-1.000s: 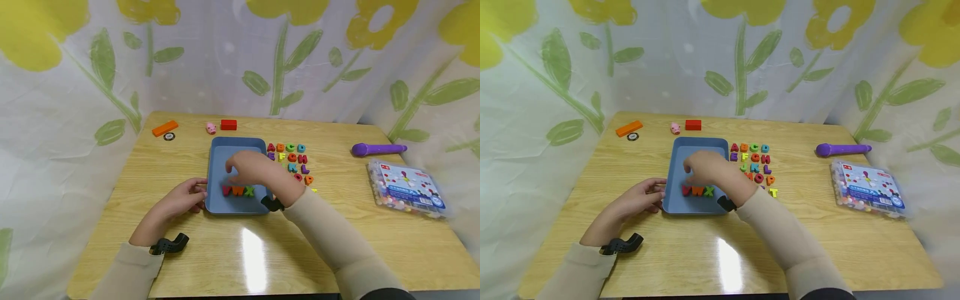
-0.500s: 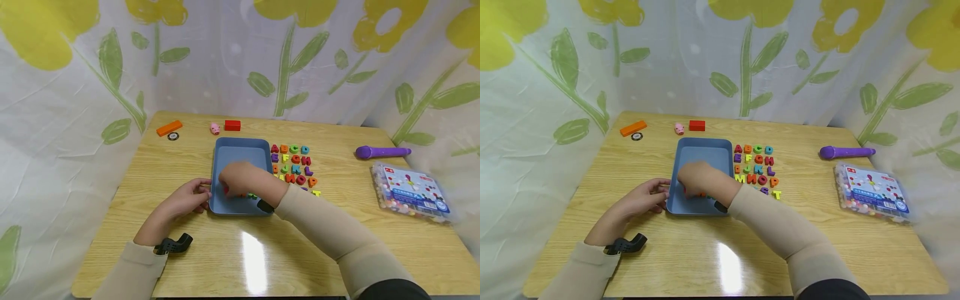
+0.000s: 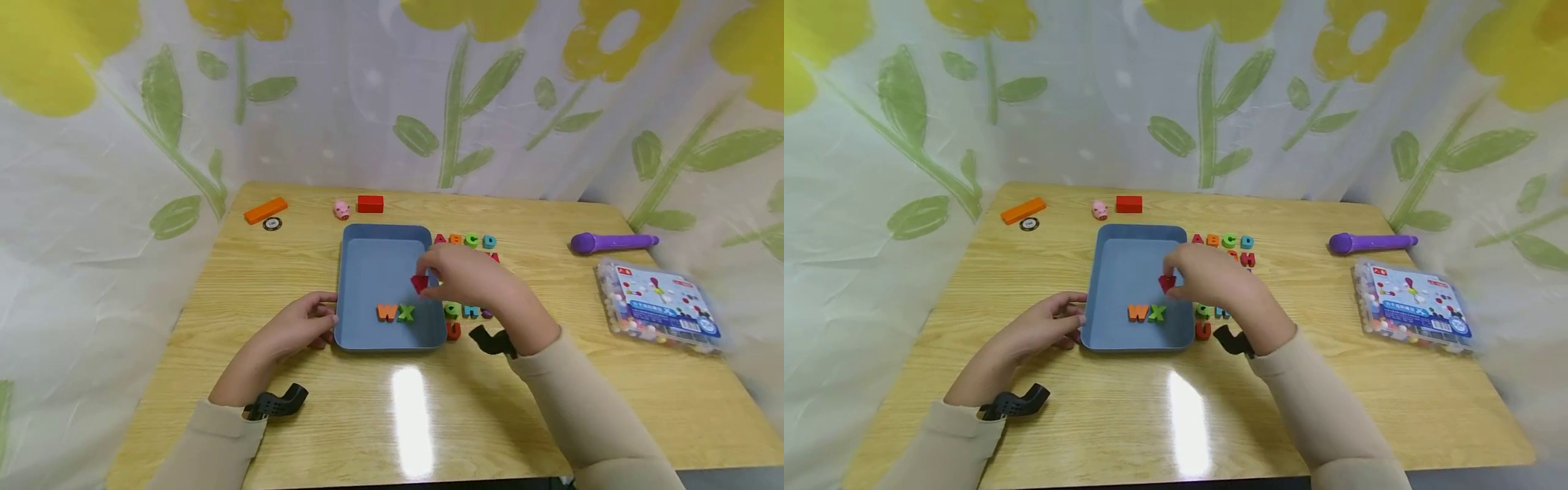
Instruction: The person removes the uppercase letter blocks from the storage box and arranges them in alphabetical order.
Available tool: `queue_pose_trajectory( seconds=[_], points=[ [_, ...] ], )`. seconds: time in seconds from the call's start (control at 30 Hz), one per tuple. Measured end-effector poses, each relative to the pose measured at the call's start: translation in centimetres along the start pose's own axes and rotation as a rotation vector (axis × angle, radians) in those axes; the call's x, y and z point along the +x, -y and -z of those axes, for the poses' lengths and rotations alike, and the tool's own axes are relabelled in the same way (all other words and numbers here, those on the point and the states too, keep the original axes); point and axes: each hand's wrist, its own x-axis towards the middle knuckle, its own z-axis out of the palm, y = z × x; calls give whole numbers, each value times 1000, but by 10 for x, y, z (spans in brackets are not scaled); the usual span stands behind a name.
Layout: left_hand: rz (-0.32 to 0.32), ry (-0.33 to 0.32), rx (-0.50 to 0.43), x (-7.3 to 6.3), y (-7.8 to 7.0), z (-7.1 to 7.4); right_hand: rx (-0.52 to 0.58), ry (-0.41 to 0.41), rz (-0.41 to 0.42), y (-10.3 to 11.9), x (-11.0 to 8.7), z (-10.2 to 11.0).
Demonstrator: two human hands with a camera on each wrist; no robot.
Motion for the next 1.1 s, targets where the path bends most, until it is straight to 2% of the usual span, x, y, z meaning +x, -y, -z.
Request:
queue_pose_trajectory(
  seconds=[0.1, 0.2, 0.37, 0.53, 0.8, 0.97, 1.1],
  points=[
    [-2, 2, 8, 0, 0, 1, 26, -24, -95, -24, -29, -6],
    [-4, -5, 16, 0, 1, 2, 57, -6, -169, -41, -52, -17],
    [-7, -9, 13, -1, 3, 2, 100, 11, -197, -55, -73, -40],
    [-17, -4, 13, 2, 4, 1, 109, 19, -224, -56, -76, -58],
    [-9, -20, 24, 3, 4, -1, 93, 18, -257, -53, -72, -69],
    [-11, -21, 28, 2, 4, -1, 68, 14, -248, -50, -72, -64],
    [-9, -14, 27, 2, 3, 0, 78, -25, -226, -44, -71, -49]
  ],
)
